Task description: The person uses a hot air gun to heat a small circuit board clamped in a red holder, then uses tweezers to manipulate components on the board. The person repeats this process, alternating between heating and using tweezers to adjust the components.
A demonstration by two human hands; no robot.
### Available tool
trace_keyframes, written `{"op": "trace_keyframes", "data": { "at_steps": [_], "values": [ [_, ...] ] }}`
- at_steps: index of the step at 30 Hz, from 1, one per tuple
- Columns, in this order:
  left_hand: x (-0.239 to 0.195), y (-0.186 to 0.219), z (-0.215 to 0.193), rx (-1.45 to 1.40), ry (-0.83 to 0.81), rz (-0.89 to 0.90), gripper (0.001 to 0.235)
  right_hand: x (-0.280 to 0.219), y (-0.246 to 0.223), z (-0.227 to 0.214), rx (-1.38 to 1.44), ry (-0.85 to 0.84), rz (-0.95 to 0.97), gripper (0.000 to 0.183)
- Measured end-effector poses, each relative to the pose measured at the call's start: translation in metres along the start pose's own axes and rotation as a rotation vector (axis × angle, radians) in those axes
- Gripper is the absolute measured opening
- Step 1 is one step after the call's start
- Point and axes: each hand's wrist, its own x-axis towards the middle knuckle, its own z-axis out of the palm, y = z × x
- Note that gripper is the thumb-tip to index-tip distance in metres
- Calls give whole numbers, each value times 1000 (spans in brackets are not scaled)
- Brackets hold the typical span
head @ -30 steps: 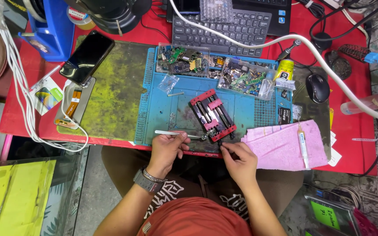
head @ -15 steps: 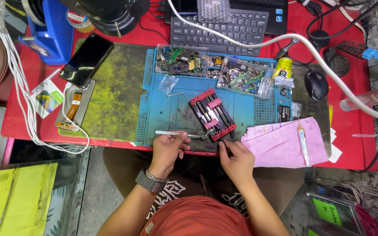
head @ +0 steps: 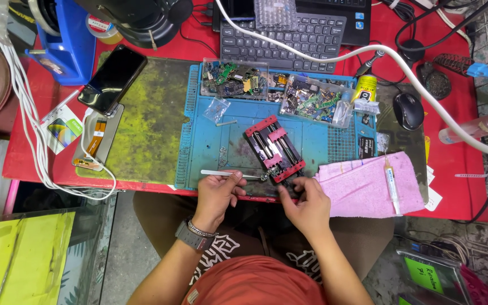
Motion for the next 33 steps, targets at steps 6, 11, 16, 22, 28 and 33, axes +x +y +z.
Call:
{"op": "trace_keyframes", "data": {
  "at_steps": [6,11,16,22,28,33],
  "values": [
    [2,-2,0,2,3,-3,23,-7,7,8,-155,-84,-13,15],
    [2,-4,-1,6,7,8,23,-8,3,8,-244,-127,-27,15],
    [2,-5,-1,-3,-2,10,22,-6,5,6,-321,-145,-43,15],
    [3,-6,-1,-13,-13,27,23,-3,3,3,-183,-115,40,12],
    [2,-5,-1,-12,-6,25,23,-4,4,9,-148,-58,-26,6],
    [1,-5,-1,-18,3,22,23,-14,14,20,-119,-44,-66,11]
  ]
}}
